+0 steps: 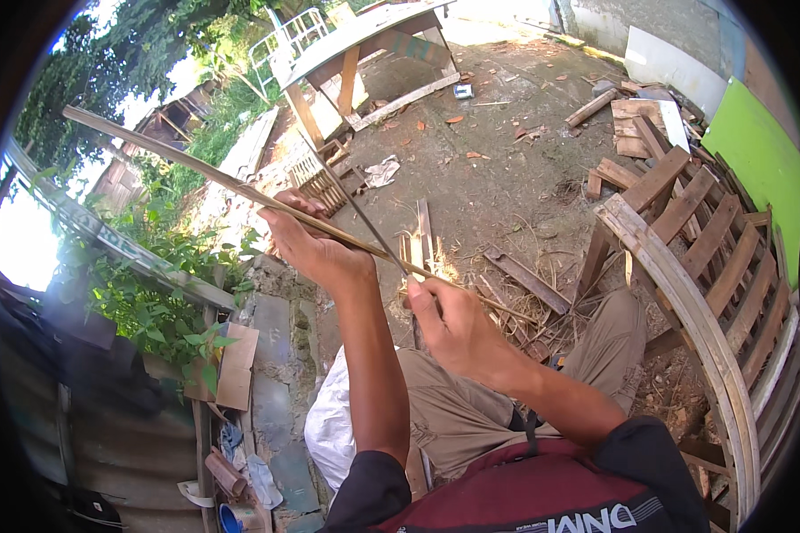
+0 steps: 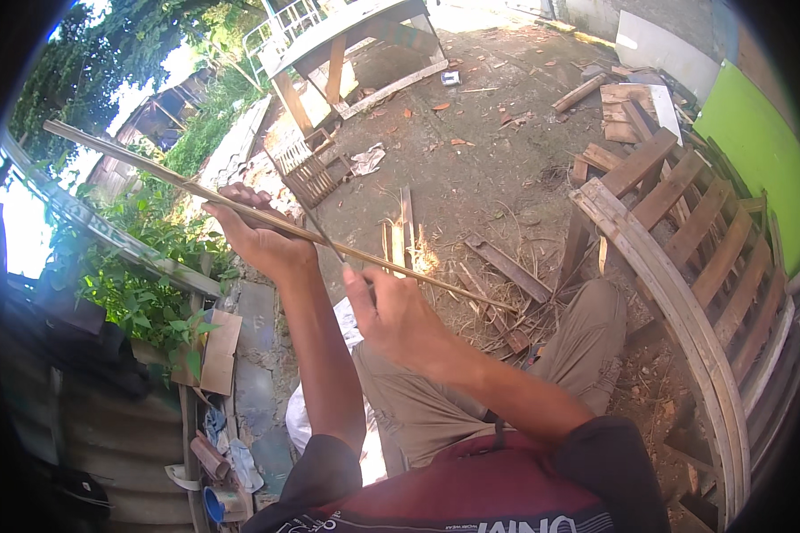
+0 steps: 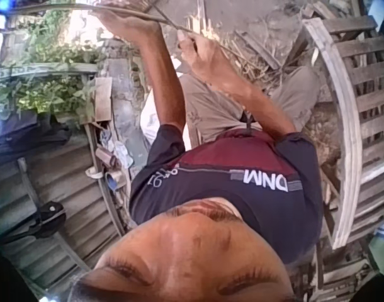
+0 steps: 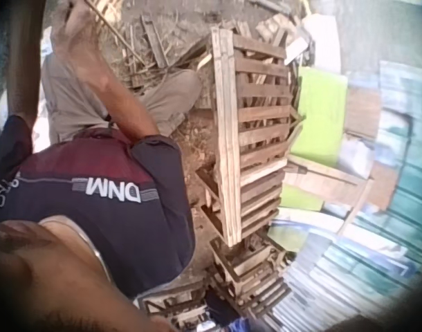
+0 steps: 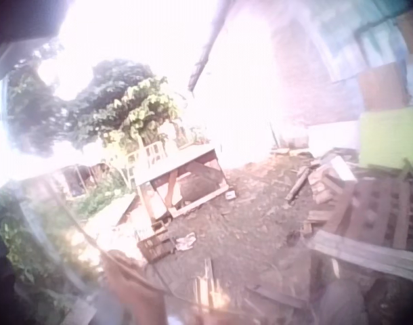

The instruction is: The person splits thin wooden strips using a machete, then places them on a wooden pallet and hammers nails to secure them. The person works while seated on the ground in an outdoor area with scattered wood and tools.

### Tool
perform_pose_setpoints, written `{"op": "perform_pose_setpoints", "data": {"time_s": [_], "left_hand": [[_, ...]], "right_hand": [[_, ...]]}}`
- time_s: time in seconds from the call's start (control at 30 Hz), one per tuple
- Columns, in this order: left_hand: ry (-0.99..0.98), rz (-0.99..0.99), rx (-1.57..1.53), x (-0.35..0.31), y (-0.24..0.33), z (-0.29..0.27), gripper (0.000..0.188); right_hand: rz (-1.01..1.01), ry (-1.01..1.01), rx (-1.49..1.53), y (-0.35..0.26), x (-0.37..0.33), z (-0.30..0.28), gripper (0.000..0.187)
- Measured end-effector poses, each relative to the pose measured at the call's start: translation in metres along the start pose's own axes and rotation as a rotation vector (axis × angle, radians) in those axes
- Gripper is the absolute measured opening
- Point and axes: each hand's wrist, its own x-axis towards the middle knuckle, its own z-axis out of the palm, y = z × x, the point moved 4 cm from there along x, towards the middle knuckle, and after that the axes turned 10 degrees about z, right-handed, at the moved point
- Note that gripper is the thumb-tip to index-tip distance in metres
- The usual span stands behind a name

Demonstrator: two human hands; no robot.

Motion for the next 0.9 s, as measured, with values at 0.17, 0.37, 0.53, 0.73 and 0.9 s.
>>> {"op": "perform_pose_setpoints", "data": {"time_s": [0.17, 0.37, 0.53, 0.73, 0.9], "left_hand": [[0.109, 0.053, 0.144, -0.020, 0.020, -0.012, 0.040], [0.012, 0.193, -0.054, -0.018, 0.027, -0.025, 0.039], [0.040, 0.182, -0.076, -0.018, 0.035, -0.028, 0.040], [0.017, 0.179, -0.097, -0.008, 0.030, -0.050, 0.041], [0.029, 0.154, -0.125, -0.006, 0.027, -0.059, 0.042]], "right_hand": [[-0.025, -0.041, -0.088, -0.015, -0.013, -0.001, 0.053], [0.100, -0.101, -0.063, 0.022, -0.028, -0.007, 0.052], [0.117, -0.125, -0.060, 0.061, -0.030, -0.008, 0.049], [0.119, -0.161, -0.088, 0.041, -0.036, 0.008, 0.045], [0.235, -0.084, -0.174, 0.095, -0.033, -0.008, 0.042]]}}
